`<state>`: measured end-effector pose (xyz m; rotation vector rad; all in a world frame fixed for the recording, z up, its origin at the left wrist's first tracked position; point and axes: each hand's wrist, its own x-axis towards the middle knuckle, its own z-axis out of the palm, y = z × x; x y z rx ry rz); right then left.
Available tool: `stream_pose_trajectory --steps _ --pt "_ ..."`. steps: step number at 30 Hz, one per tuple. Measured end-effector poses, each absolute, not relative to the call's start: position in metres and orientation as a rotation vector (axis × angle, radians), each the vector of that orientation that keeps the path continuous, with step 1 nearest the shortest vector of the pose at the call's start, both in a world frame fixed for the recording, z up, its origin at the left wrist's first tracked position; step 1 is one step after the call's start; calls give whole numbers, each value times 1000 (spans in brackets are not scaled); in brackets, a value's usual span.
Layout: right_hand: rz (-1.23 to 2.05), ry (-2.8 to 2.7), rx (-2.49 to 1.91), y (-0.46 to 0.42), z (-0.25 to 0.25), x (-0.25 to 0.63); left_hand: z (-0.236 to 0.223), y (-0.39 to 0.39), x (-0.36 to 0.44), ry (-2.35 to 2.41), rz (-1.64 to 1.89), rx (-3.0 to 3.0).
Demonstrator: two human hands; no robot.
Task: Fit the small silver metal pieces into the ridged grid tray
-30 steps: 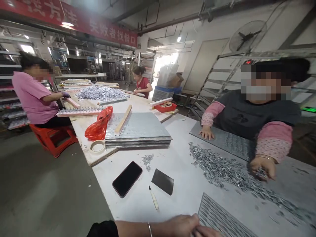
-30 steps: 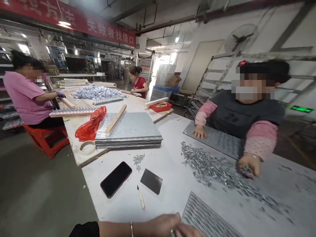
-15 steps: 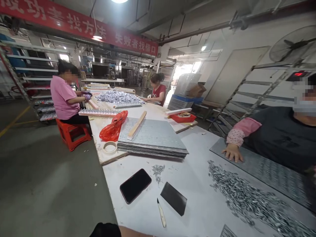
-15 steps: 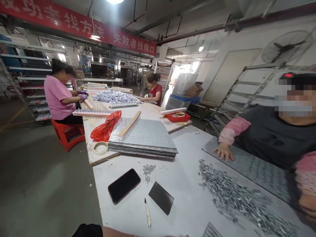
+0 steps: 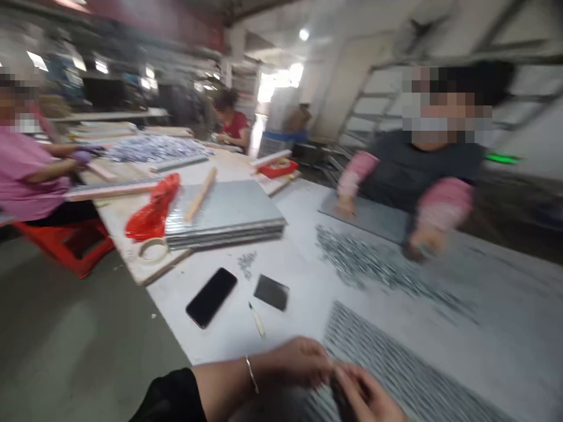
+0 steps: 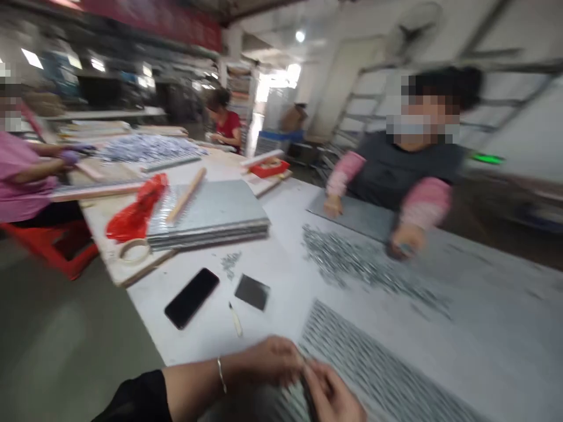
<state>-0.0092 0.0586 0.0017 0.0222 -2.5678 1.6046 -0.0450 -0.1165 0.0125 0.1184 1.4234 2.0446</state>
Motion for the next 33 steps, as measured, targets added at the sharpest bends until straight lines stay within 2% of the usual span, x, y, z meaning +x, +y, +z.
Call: stream_pose_trajectory --steps 3,4,8,12,25,33 --pt "1806 -2540 -154 55 16 3 13 -117 -53 1286 2008 71" --pt "1818 -2533 -221 57 17 1 11 -117 -60 1219 2128 -99" --pt "1478 -2545 -462 78 8 -6 8 -119 -85 1081 2217 -244" --pt "1220 -2648 -476 86 2 -15 10 -122 -88 1051 2258 -352" --pt "899 -2874 -444 64 -5 -51 15 -119 -87 1080 2241 -399" --pt "880 -2898 -459 65 -6 -53 12 -118 -84 1084 2186 -297"
